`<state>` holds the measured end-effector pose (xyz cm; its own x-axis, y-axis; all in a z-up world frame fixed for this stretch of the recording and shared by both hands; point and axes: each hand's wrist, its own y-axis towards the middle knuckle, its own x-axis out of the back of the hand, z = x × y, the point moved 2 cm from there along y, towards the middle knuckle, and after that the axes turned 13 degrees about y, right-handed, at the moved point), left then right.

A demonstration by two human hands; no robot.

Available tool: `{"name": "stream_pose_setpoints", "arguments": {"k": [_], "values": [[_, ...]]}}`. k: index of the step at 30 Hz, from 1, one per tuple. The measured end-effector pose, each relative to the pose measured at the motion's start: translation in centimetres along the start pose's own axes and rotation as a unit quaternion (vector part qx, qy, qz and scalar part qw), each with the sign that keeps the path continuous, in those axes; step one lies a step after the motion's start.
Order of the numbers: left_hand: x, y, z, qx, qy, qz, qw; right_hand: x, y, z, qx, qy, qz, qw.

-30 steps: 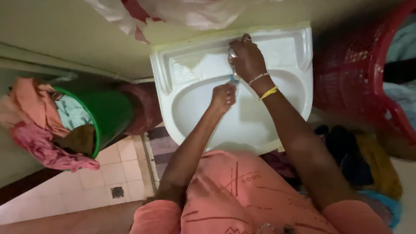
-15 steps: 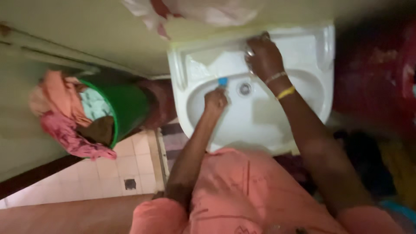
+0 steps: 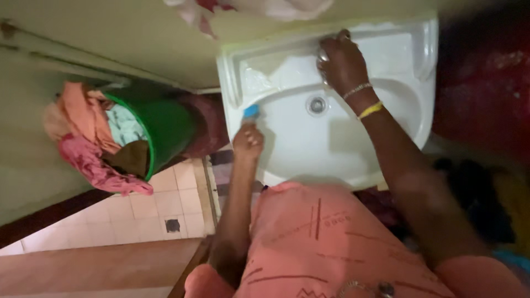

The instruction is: The person cleans a white bathroom sink using a blue sponge, scrubbing the basin and the area around the faucet before rinsing it with water.

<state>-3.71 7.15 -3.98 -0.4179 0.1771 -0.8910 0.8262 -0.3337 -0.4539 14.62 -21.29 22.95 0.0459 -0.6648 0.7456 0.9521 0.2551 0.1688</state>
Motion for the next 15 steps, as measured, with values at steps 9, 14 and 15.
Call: {"name": "stream_pose_setpoints", "arguments": {"k": [9, 14, 15], "values": [[-0.4, 11.6, 4.3, 0.061, 0.064, -0.05, 0.995, -0.2, -0.5, -0.2, -0.001, 0.022, 0.002, 1.0], [-0.7, 13.6, 8.7, 0.109, 0.028, 0.034, 0.993, -0.3, -0.4, -0.4, 0.017, 0.019, 0.004, 1.0], [-0.1, 12.5, 6.6, 0.088, 0.008, 0.027, 0.996, -0.2, -0.5, -0.3, -0.001, 0.021, 0.008, 1.0]]}}
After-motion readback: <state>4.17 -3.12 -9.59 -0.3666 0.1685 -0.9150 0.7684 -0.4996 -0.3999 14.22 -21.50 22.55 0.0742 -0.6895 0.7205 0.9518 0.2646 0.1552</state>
